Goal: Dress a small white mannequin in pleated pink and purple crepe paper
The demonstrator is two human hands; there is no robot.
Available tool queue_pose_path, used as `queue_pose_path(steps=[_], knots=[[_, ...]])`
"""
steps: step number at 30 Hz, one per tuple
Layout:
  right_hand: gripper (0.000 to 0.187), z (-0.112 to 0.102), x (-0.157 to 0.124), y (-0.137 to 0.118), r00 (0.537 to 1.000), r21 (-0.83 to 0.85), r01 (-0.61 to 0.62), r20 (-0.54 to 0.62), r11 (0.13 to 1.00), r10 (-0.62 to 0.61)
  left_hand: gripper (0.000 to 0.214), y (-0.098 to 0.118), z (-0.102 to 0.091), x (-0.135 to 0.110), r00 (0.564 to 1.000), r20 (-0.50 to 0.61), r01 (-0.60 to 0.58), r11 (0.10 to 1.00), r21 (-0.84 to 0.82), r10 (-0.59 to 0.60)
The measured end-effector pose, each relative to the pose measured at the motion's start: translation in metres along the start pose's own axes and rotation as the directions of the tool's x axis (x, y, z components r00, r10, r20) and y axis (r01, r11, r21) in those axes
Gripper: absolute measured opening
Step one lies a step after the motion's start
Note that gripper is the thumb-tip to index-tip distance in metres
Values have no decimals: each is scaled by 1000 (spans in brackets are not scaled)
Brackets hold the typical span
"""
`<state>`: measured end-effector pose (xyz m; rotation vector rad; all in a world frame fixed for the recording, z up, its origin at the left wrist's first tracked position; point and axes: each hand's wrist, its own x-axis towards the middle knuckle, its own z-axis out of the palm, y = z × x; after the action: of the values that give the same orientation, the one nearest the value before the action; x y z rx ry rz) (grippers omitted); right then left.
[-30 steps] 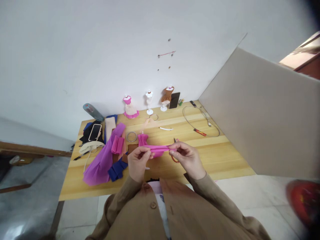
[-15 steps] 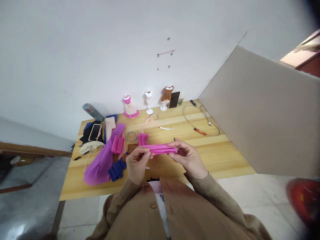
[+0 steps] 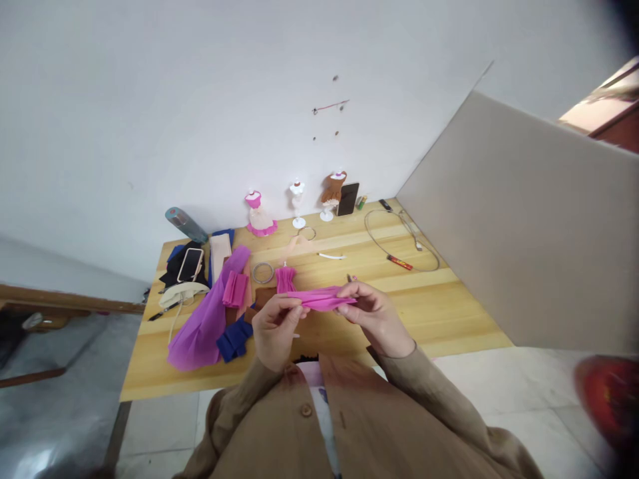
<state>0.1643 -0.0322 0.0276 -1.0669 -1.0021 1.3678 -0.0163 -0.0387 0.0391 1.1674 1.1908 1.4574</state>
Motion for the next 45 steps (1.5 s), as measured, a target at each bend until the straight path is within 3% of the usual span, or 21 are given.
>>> queue_pose_path(steps=[9,31,39,45], knots=[[35,4,-2,-4,993,108,-115,52,987,110,4,4,0,0,1000,26,-11,998,59,9],[32,-1,-3,-1,987,124,-156,41,980,152,4,5,-3,0,999,26,-22,996,85,19],[26,2,-4,1,998,-21,-22,-53,1000,21,8,-3,-2,-2,988,-6,152,988,-41,-152],[26,3,-4,1,995,-18,-30,-91,999,28,7,1,1,-1,968,-22,247,967,-66,-249]])
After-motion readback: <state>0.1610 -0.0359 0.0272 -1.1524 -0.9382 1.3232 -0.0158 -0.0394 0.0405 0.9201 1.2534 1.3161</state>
